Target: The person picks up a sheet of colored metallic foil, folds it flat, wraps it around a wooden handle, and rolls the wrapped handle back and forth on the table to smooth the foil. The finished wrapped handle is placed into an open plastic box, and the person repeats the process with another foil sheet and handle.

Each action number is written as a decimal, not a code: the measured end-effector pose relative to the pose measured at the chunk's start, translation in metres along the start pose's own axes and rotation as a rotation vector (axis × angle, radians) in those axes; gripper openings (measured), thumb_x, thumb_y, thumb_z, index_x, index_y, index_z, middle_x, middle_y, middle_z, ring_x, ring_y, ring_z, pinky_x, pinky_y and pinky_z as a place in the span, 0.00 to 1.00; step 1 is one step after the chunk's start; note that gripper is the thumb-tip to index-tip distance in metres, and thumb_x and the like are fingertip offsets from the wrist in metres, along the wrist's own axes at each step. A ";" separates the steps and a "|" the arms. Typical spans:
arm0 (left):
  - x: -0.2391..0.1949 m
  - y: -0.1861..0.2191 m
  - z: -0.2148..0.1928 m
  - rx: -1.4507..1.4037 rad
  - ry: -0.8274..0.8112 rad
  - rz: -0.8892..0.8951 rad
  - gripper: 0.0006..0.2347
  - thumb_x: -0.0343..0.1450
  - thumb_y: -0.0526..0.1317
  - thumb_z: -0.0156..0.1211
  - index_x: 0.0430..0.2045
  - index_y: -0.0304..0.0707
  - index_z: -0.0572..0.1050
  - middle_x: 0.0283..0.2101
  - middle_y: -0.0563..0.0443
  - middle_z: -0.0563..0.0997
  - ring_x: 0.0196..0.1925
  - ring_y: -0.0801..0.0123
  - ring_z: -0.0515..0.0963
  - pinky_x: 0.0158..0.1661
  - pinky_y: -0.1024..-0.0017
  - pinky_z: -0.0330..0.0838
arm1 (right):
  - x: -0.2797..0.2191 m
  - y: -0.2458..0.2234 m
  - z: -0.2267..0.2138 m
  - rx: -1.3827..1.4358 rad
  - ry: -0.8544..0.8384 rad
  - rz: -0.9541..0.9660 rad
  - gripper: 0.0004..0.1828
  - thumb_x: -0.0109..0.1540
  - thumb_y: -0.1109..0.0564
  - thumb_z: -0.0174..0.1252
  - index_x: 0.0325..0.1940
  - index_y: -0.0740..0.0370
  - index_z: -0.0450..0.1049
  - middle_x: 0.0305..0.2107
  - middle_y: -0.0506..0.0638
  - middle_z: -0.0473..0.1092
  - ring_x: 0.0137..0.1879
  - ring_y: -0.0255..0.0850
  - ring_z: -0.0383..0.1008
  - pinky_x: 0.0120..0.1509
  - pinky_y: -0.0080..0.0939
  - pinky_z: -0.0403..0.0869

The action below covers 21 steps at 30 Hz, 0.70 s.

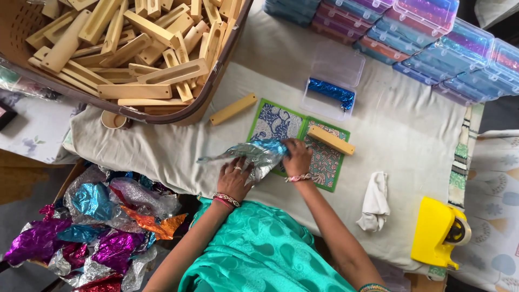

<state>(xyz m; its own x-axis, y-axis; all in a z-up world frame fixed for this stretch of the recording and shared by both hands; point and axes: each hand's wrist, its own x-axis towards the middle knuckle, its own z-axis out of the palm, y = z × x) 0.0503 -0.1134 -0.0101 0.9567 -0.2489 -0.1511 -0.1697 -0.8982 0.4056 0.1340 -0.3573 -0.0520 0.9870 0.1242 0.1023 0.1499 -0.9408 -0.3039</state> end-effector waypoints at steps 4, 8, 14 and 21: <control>-0.002 0.000 0.000 -0.001 0.006 -0.007 0.24 0.67 0.53 0.61 0.59 0.56 0.71 0.69 0.51 0.64 0.70 0.59 0.62 0.64 0.43 0.54 | 0.042 0.028 -0.008 0.035 0.000 0.036 0.17 0.57 0.59 0.66 0.51 0.51 0.80 0.45 0.49 0.77 0.54 0.45 0.77 0.57 0.55 0.69; -0.003 0.000 -0.001 0.003 -0.093 -0.053 0.23 0.70 0.52 0.58 0.63 0.60 0.69 0.69 0.57 0.66 0.70 0.62 0.63 0.66 0.44 0.54 | 0.080 0.037 -0.028 0.187 -0.070 0.076 0.15 0.56 0.63 0.62 0.45 0.51 0.82 0.36 0.53 0.80 0.40 0.47 0.82 0.46 0.47 0.78; -0.002 -0.009 0.002 -0.003 -0.106 -0.019 0.26 0.67 0.51 0.61 0.63 0.61 0.68 0.71 0.57 0.62 0.72 0.63 0.59 0.66 0.43 0.52 | 0.105 0.063 -0.006 0.334 -0.198 0.192 0.09 0.62 0.62 0.59 0.44 0.57 0.82 0.35 0.58 0.80 0.40 0.49 0.81 0.46 0.49 0.77; -0.011 -0.011 -0.013 -0.132 -0.230 0.065 0.21 0.67 0.52 0.63 0.55 0.54 0.75 0.65 0.49 0.71 0.66 0.56 0.68 0.61 0.54 0.65 | 0.082 0.055 0.003 0.456 -0.315 0.580 0.22 0.58 0.68 0.49 0.53 0.56 0.76 0.40 0.57 0.76 0.40 0.51 0.82 0.43 0.52 0.79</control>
<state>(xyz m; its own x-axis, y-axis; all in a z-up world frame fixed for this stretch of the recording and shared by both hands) 0.0449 -0.0961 -0.0016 0.8633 -0.3939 -0.3154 -0.1824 -0.8263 0.5328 0.2235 -0.3980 -0.0634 0.8748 -0.1979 -0.4422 -0.4501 -0.6696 -0.5908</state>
